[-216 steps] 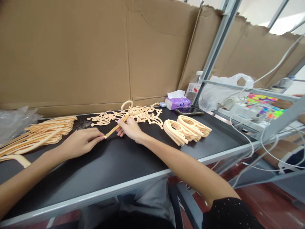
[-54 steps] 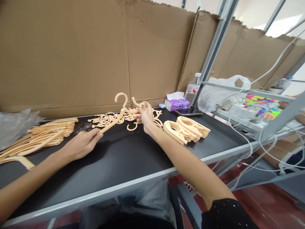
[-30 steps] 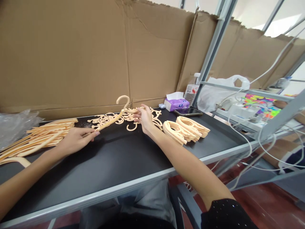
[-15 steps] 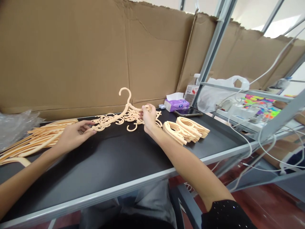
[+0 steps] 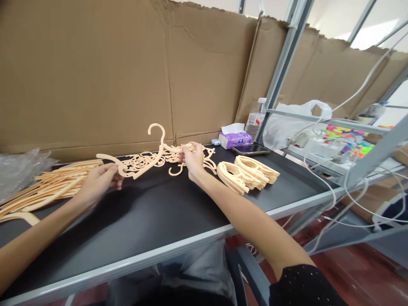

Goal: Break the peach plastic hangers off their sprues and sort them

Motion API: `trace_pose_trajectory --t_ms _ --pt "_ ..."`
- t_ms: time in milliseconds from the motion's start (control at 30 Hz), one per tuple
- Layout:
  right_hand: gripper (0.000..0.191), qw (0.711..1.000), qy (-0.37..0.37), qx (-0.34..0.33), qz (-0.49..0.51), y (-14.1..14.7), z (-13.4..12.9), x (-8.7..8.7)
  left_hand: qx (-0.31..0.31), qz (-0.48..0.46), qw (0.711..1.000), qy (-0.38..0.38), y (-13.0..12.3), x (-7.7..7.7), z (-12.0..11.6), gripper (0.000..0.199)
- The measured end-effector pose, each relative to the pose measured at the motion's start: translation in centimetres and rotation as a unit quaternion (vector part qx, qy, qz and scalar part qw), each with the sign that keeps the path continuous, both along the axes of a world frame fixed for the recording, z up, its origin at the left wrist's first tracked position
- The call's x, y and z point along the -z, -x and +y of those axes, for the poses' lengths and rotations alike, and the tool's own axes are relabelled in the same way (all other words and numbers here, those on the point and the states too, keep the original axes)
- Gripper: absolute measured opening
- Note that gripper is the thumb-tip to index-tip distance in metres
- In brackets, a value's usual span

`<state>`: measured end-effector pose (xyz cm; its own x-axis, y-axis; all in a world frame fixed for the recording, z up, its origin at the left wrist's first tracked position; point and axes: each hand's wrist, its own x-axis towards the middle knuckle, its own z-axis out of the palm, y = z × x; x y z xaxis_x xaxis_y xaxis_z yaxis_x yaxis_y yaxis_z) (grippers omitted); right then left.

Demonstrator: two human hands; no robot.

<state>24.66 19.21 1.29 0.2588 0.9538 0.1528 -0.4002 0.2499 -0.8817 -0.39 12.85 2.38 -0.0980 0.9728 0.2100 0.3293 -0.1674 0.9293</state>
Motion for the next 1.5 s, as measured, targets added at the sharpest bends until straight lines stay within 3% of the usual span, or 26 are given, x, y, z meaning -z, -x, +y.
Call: trace_pose_trajectory --t_ms 100,267,433,533,633,767,900,1133,1300,1400,1500 --pt "0.022 0.999 0.004 -0.028 -0.023 0.7 -0.7 0.1 0.034 0.029 0.999 -0.006 -0.6 0.4 -0.3 0.042" --pt "0.026 0.994 0.007 -0.083 -0.072 2.3 -2.1 0.4 0.06 0.202 0.977 -0.043 -1.3 0.5 -1.4 0.047" --pt "0.029 0.983 -0.003 -0.116 -0.143 2.8 -2.7 0.7 0.092 0.402 0.909 -0.064 -1.2 0.4 -1.8 0.04" --pt "0.024 0.971 -0.037 -0.113 -0.209 2.4 -2.7 0.7 0.099 0.474 0.872 -0.073 -0.2 0.2 -1.3 0.032" --pt "0.021 0.939 -0.073 -0.111 -0.316 1.8 -2.7 0.5 0.105 0.484 0.866 -0.073 1.2 -0.1 -0.6 0.033" --pt "0.025 0.87 -0.11 -0.136 -0.461 1.0 -2.9 0.1 0.125 0.459 0.879 -0.041 2.3 -0.7 -0.3 0.031" --pt "0.03 0.819 -0.122 -0.155 -0.54 0.4 -3.2 -0.6 0.15 0.459 0.876 -0.018 2.4 -1.3 -0.5 0.034" --pt "0.037 0.727 -0.059 -0.273 -0.628 -0.4 -3.7 -1.5 0.159 0.465 0.871 0.0 2.4 -1.3 -0.6 0.034" --pt "0.034 0.705 -0.111 -0.268 -0.647 -0.7 -3.3 -1.5 0.167 0.461 0.871 -0.043 2.6 -1.3 -0.5 0.026" --pt "0.034 0.692 -0.131 -0.29 -0.648 -0.9 -3.0 -1.5 0.17 0.471 0.862 -0.076 2.7 -1.4 -0.4 0.025" --pt "0.038 0.67 -0.139 -0.323 -0.653 -1.0 -2.9 -1.6 0.157 0.479 0.862 -0.064 2.8 -1.2 -0.2 0.027"
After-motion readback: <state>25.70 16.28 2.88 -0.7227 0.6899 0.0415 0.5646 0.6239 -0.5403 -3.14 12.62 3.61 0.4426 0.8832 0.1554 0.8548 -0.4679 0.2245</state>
